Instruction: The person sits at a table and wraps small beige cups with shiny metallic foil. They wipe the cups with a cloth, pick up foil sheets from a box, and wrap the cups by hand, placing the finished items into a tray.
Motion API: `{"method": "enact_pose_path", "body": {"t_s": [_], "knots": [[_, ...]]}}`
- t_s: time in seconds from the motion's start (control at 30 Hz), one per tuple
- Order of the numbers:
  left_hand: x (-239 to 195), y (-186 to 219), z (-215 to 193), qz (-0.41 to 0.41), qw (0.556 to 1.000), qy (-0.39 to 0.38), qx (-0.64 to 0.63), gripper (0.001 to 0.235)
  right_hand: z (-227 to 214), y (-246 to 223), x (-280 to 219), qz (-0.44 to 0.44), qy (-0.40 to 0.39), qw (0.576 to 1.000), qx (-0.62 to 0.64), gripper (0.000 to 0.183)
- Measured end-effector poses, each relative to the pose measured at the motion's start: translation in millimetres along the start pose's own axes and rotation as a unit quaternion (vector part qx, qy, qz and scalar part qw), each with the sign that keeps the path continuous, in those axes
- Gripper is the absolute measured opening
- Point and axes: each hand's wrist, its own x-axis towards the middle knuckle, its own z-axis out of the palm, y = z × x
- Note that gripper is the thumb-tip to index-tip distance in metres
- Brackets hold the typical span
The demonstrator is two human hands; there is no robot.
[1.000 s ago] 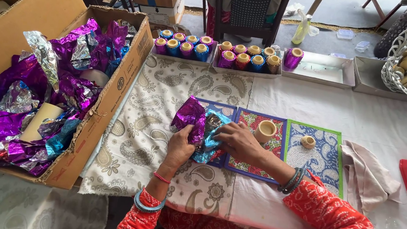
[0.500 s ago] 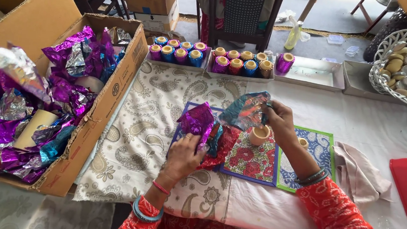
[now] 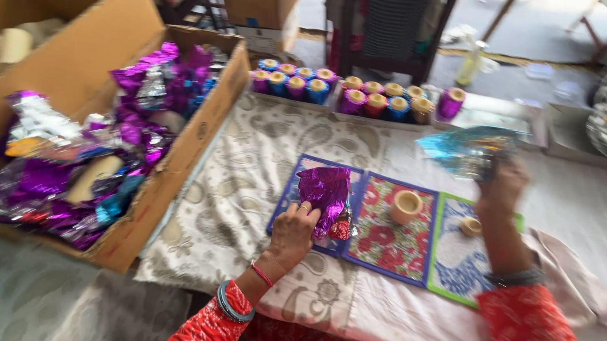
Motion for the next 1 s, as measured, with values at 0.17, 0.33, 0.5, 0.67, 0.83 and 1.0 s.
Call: {"method": "enact_pose_path", "body": {"t_s": [0.17, 0.33, 0.5, 0.67, 0.83, 1.0], "knots": [[29.5, -86.2, -35.8, -0.070, 0.990, 0.099, 0.073, 0.048, 46.9, -78.1, -61.6, -0.099, -0.099, 0.987, -0.083, 0.009], [70.3, -187.2, -120.0, -0.129, 0.945, 0.228, 0.194, 0.051, 22.0, -68.3, -72.1, -0.083, -0.090, 0.986, -0.114, 0.018], [88.3, -320.8, -110.9, -0.239, 0.924, 0.186, 0.233, 0.027, 31.0, -66.5, -89.5, -0.068, -0.091, 0.980, -0.166, 0.017], [79.1, -373.2, -128.0, -0.350, 0.872, 0.102, 0.326, 0.020, 21.1, -60.2, -86.2, -0.062, -0.097, 0.973, -0.198, 0.014], [35.5, -475.1, -90.8, -0.408, 0.858, 0.022, 0.311, 0.014, 6.6, -48.3, -77.3, -0.064, -0.093, 0.965, -0.235, 0.014], [17.6, -477.5, -92.5, -0.537, 0.820, -0.184, 0.076, 0.043, -9.1, -36.6, -72.6, -0.062, -0.079, 0.954, -0.284, 0.014]]}}
